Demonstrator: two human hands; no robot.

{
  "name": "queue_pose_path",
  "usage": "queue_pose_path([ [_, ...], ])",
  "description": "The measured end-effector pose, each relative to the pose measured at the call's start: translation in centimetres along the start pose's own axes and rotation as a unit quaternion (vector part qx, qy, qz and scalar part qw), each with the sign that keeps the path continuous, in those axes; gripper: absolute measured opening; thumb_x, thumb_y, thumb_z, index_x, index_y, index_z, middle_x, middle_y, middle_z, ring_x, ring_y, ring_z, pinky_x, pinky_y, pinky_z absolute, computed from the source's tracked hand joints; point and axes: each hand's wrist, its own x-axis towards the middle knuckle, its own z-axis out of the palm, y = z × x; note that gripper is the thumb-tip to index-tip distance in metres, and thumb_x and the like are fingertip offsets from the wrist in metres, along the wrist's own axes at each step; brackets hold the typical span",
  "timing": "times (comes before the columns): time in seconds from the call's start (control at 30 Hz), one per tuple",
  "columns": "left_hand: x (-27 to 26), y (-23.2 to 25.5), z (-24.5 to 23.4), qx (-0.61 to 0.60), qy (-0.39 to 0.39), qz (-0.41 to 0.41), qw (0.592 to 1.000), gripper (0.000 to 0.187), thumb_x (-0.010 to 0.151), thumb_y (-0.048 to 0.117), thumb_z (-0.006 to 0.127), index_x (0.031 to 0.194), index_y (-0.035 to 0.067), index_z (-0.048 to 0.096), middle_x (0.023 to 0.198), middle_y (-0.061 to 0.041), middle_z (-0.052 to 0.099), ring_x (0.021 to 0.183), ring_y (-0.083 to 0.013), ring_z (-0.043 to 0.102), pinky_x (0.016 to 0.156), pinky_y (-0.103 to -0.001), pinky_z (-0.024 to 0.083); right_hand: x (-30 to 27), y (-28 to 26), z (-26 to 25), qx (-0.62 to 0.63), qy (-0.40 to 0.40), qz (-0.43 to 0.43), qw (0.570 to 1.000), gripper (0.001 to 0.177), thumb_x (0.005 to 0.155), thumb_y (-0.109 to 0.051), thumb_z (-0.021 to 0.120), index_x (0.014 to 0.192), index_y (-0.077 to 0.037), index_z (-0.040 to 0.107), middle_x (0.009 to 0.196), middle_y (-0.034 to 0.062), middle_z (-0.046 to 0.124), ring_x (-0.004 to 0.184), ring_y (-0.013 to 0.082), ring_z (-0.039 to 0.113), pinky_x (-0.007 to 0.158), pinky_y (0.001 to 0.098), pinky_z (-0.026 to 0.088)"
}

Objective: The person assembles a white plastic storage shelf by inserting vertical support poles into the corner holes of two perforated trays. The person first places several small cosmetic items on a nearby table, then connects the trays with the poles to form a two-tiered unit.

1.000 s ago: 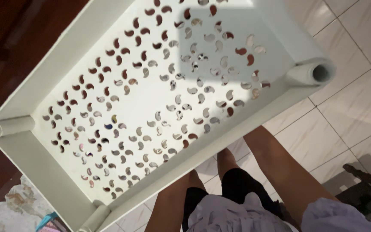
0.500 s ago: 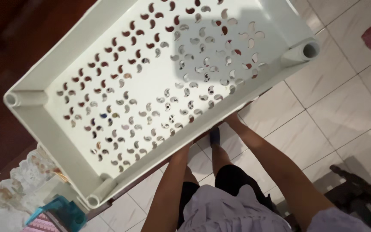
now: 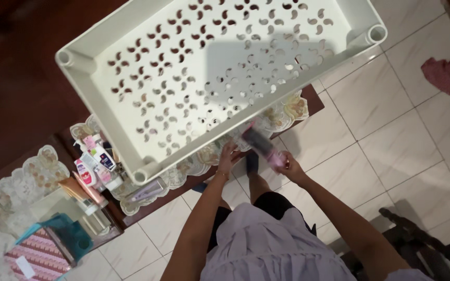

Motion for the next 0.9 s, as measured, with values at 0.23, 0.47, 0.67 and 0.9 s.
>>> queue_pose_path([
  [0.23,-4.0,0.9,-3.0,0.075,-0.012,0.08,0.994,0.069,0.095,0.034,0.069,0.154,0.018,0.039,0.135,-0.007,0.064,0.109,-0.0262,0.068,0.089,-0.042,0.053,0.2,-2.3,0.6,-0.119,-0.09,-0.084,0.985,0.082,0.077,-0.006,0.078,0.15,-0.008,0.039,0.125,0.0132,0.061,0.098,0.0216,0.065,0.077,0.035,0.058],
  [0.47,-9.0,0.7,-7.8,0.077,0.08,0.08,0.991,0.061,0.094,0.027,0.069,0.149,0.021,0.046,0.128,0.002,0.066,0.108,-0.0153,0.066,0.082,-0.034,0.05,2.7,-5.4,4.3,-0.226,-0.166,-0.108,0.954,0.085,0.073,-0.007,0.084,0.149,-0.01,0.047,0.126,0.0126,0.061,0.098,0.0218,0.065,0.077,0.035,0.058],
  [0.67,-13.7,0.2,-11.8,-0.022,0.165,0.119,0.979,0.059,0.093,0.026,0.071,0.147,0.02,0.047,0.126,0.001,0.065,0.11,-0.0144,0.062,0.084,-0.037,0.052,3.6,-8.6,10.1,-0.294,-0.243,-0.115,0.917,0.089,0.07,-0.013,0.084,0.15,-0.012,0.046,0.126,0.0092,0.062,0.094,0.0208,0.064,0.08,0.0322,0.057],
  [0.9,-18.8,-0.5,-17.9,-0.124,0.237,0.157,0.951,0.053,0.092,0.029,0.072,0.14,0.02,0.05,0.122,0.002,0.064,0.104,-0.0155,0.063,0.08,-0.036,0.053,4.7,-11.2,18.3,-0.399,-0.275,-0.126,0.865,0.085,0.074,-0.023,0.089,0.148,-0.01,0.049,0.105,0.0135,0.063,0.087,0.0204,0.061,0.077,0.0323,0.054],
])
